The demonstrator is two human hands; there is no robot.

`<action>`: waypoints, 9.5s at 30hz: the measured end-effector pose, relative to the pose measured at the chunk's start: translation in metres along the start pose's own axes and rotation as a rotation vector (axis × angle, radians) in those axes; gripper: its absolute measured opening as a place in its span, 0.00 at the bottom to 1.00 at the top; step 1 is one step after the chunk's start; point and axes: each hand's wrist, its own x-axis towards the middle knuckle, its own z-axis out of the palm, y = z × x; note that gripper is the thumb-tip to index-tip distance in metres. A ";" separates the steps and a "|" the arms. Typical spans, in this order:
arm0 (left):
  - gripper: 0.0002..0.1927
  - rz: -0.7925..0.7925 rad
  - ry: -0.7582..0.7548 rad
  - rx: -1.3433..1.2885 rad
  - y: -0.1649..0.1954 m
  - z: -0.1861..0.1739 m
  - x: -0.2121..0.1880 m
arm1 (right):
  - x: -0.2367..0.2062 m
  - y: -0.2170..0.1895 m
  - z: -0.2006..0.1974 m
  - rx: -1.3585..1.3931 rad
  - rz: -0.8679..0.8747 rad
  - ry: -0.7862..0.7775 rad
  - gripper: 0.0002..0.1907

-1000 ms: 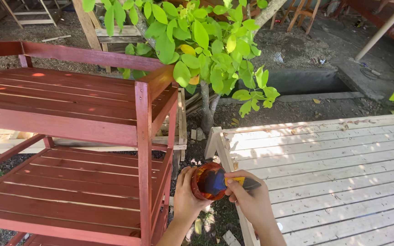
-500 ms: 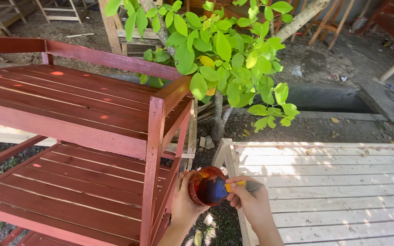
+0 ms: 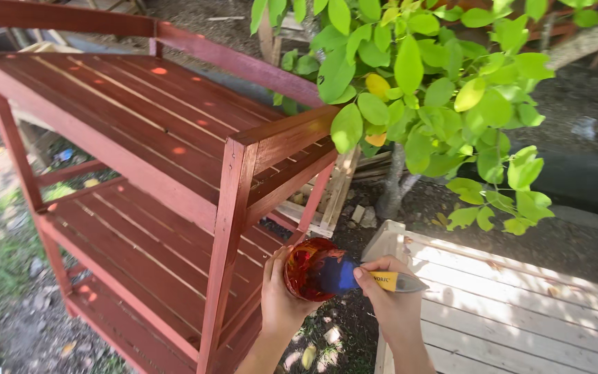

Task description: The person paints a wooden shelf with reddish-brown paint using a brush. They hold a small container of paint in one hand and apply the paint to the vertical supports and shelves of the unit.

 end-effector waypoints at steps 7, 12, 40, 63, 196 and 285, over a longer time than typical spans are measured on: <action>0.57 -0.092 0.166 0.100 0.008 0.007 -0.029 | 0.023 -0.008 -0.023 -0.060 0.159 -0.331 0.15; 0.56 -0.176 0.199 0.235 0.006 -0.007 -0.046 | 0.027 0.003 -0.020 -0.080 0.231 -0.381 0.16; 0.51 -0.368 0.174 0.416 0.014 -0.174 -0.188 | -0.222 -0.054 0.072 -0.707 -0.766 -0.534 0.16; 0.52 -0.480 0.220 0.281 0.036 -0.123 -0.198 | -0.171 0.013 0.018 0.154 -0.012 -0.141 0.24; 0.53 -0.349 0.317 0.187 -0.166 -0.208 -0.266 | -0.243 0.282 0.216 0.401 -0.097 0.270 0.29; 0.43 -0.167 0.666 0.218 -0.750 -0.146 -0.641 | -0.560 0.958 0.268 -0.121 -0.467 0.266 0.22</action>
